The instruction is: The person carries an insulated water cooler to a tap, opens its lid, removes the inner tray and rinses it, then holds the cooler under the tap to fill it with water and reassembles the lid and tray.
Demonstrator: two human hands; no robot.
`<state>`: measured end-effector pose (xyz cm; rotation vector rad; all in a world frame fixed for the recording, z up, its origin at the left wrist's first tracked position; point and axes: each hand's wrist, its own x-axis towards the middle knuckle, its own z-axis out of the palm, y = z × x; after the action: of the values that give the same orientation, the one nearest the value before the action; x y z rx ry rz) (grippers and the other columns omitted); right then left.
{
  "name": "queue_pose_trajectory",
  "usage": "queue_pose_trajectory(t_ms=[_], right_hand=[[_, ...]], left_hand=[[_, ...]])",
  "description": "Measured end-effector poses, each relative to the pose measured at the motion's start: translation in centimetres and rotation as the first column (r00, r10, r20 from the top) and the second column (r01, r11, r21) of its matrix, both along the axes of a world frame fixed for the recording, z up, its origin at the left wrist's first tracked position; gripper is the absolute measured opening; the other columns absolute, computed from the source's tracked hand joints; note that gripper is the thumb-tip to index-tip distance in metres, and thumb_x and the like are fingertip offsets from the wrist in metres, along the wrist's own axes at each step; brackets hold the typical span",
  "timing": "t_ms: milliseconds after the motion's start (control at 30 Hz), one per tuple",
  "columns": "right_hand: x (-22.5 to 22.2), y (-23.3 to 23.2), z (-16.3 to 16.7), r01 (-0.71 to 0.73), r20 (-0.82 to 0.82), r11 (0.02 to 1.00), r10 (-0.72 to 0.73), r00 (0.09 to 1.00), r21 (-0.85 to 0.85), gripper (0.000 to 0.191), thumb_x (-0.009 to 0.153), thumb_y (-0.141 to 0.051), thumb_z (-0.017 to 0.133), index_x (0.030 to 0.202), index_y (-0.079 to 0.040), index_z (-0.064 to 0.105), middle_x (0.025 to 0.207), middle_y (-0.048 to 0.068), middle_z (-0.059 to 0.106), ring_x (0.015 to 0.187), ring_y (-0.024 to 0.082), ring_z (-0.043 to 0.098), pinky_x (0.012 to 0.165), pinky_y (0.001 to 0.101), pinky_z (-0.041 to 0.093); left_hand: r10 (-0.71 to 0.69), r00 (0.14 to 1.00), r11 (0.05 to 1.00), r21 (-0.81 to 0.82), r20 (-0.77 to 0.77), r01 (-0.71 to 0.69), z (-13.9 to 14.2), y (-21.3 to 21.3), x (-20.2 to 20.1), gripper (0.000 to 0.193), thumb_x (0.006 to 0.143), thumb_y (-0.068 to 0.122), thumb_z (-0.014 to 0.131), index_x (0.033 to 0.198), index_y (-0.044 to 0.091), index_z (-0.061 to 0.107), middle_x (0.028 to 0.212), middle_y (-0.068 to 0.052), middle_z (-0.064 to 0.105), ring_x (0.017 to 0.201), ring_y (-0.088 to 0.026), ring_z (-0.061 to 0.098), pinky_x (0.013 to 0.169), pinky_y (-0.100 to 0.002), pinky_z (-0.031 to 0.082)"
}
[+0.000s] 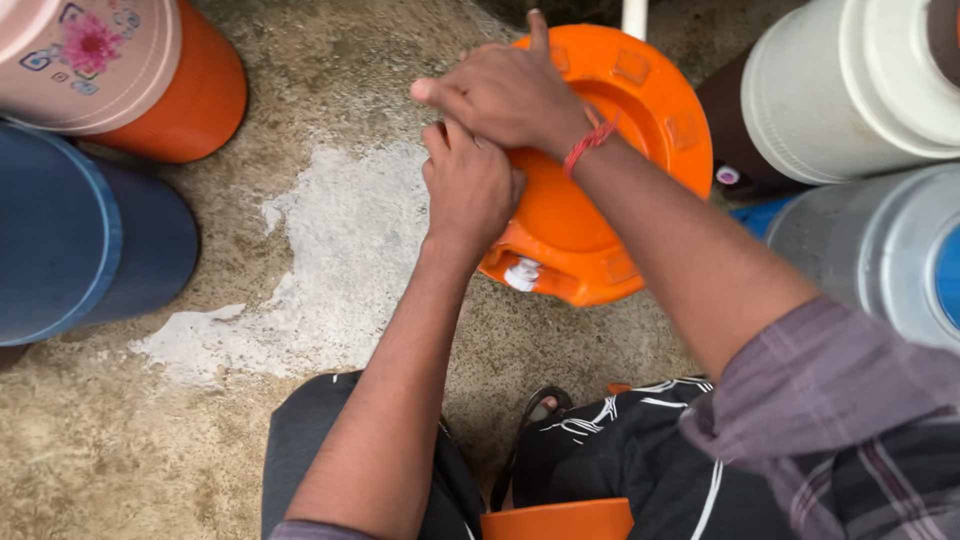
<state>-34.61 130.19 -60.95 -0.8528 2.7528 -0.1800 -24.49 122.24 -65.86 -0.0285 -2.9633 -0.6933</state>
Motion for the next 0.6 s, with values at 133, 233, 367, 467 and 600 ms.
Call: queue_pose_trajectory(t_ms=[133, 233, 367, 467, 600], right_hand=[[-1.2, 5.7, 0.7, -0.181, -0.291, 0.970, 0.128, 0.948, -0.161, 0.041, 0.113, -0.045, 0.044, 0.116, -0.021, 0.078, 0.114, 0.006, 0.075, 0.107, 0.030, 0.068, 0.097, 0.0461, 0.044], [0.0, 10.1, 0.5, -0.058, -0.333, 0.964, -0.033, 0.942, -0.260, 0.038, 0.113, -0.044, 0.049, 0.128, -0.021, 0.075, 0.118, 0.006, 0.073, 0.108, 0.030, 0.066, 0.094, 0.0460, 0.046], [2.6, 12.9, 0.0, 0.094, -0.419, 0.961, -0.201, 0.885, -0.262, 0.048, 0.111, -0.051, 0.055, 0.147, -0.020, 0.064, 0.127, 0.009, 0.068, 0.111, 0.033, 0.061, 0.093, 0.0491, 0.044], [3.9, 13.3, -0.5, 0.225, -0.418, 0.947, -0.305, 0.856, -0.230, 0.051, 0.113, -0.053, 0.054, 0.153, -0.024, 0.057, 0.130, 0.009, 0.064, 0.119, 0.033, 0.059, 0.100, 0.0517, 0.042], [5.2, 13.7, -1.3, 0.286, -0.516, 0.913, -0.401, 0.757, -0.290, 0.049, 0.114, -0.055, 0.053, 0.152, -0.023, 0.056, 0.133, 0.008, 0.064, 0.123, 0.032, 0.058, 0.104, 0.0527, 0.042]], left_hand=[[0.058, 0.998, 0.993, 0.102, 0.037, -0.062, 0.9, 2.0, -0.5, 0.083, 0.078, 0.019, 0.071, 0.150, 0.002, 0.032, 0.151, -0.020, 0.035, 0.121, -0.044, 0.049, 0.090, -0.055, 0.055], [0.079, 0.995, 0.996, 0.034, 0.054, -0.081, 1.8, 3.8, 0.2, 0.084, 0.084, 0.021, 0.070, 0.156, 0.006, 0.028, 0.154, -0.021, 0.032, 0.112, -0.045, 0.056, 0.084, -0.057, 0.056], [0.110, 0.994, 0.994, 0.007, -0.001, -0.110, 2.6, 3.6, 1.1, 0.089, 0.085, 0.026, 0.072, 0.157, 0.005, 0.024, 0.154, -0.028, 0.030, 0.104, -0.049, 0.061, 0.076, -0.054, 0.060], [0.104, 0.989, 0.994, -0.030, 0.107, -0.102, 3.2, 3.5, 1.5, 0.095, 0.084, 0.034, 0.074, 0.157, 0.005, 0.021, 0.153, -0.028, 0.029, 0.103, -0.049, 0.062, 0.070, -0.052, 0.060], [0.118, 0.985, 0.992, -0.055, 0.124, -0.111, 3.7, 4.1, 1.9, 0.097, 0.085, 0.036, 0.074, 0.158, 0.005, 0.019, 0.152, -0.028, 0.030, 0.100, -0.046, 0.062, 0.068, -0.050, 0.060]])
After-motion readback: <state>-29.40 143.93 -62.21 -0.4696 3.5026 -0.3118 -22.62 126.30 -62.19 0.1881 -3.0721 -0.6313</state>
